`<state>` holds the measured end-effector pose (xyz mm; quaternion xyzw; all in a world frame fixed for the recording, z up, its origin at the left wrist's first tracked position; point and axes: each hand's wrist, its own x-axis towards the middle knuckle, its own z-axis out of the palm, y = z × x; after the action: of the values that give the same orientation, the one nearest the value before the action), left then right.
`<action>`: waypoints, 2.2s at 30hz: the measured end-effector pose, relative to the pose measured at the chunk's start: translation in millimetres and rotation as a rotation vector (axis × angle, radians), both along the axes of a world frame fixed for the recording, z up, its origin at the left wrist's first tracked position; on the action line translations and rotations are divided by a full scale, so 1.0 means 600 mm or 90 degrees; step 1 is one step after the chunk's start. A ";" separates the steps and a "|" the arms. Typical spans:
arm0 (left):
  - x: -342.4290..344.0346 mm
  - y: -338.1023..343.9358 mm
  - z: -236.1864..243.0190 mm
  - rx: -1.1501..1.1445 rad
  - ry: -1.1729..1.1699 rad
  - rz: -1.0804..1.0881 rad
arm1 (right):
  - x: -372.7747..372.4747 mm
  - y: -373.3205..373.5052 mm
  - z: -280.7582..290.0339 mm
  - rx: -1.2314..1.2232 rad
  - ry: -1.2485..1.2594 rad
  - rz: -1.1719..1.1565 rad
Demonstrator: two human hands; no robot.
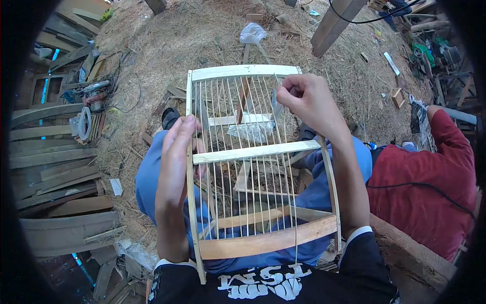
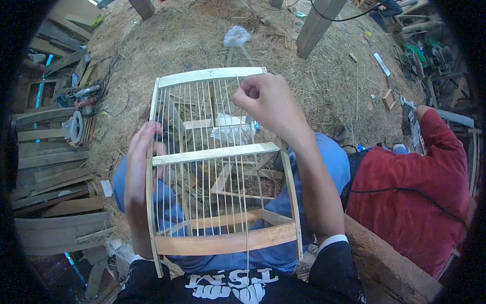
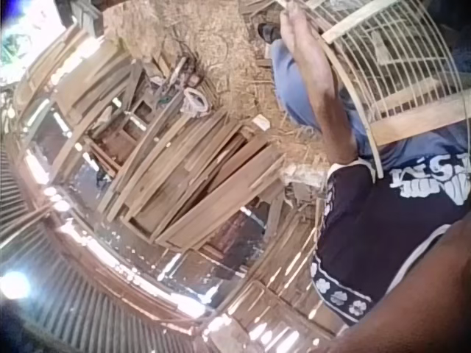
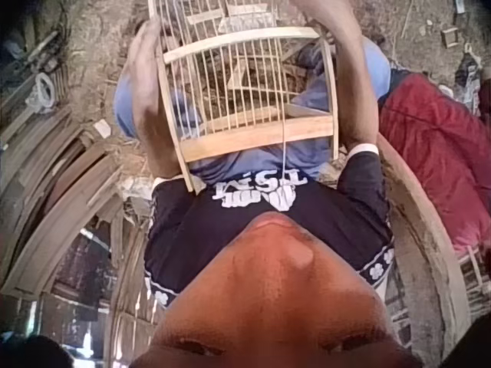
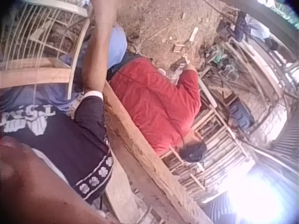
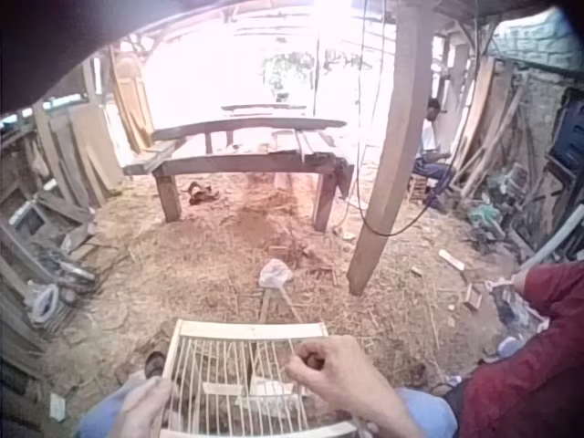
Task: The person constructs a wooden bird cage frame by hand, using a knife to shave and fit thin wooden slats into the cage structure, turning the frame over to work on different sides, and picking up more slats from a pile on the ground.
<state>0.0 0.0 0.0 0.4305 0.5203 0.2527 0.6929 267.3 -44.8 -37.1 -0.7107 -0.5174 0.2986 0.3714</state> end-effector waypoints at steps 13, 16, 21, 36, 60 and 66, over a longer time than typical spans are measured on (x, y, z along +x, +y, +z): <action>0.014 0.000 -0.023 0.036 0.048 -0.004 | -0.005 -0.005 -0.022 -0.006 -0.097 -0.001; 0.016 -0.003 -0.024 0.054 0.016 -0.022 | -0.005 -0.009 -0.025 0.002 -0.117 -0.004; 0.020 -0.012 -0.026 0.084 -0.024 -0.029 | -0.008 -0.009 -0.032 -0.001 -0.111 -0.011; 0.002 -0.014 -0.038 0.114 -0.039 -0.058 | -0.014 0.004 -0.062 0.011 -0.056 0.028; 0.000 -0.016 -0.041 0.131 -0.019 -0.041 | -0.027 0.007 -0.057 0.014 -0.122 0.029; 0.004 -0.017 -0.038 0.124 -0.028 -0.040 | -0.023 0.005 -0.061 0.005 -0.084 0.017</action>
<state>2.7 -10.3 -22.8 0.5064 0.4639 0.2896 0.6668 253.2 -41.8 -73.9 -0.7206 -0.5513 0.2536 0.3354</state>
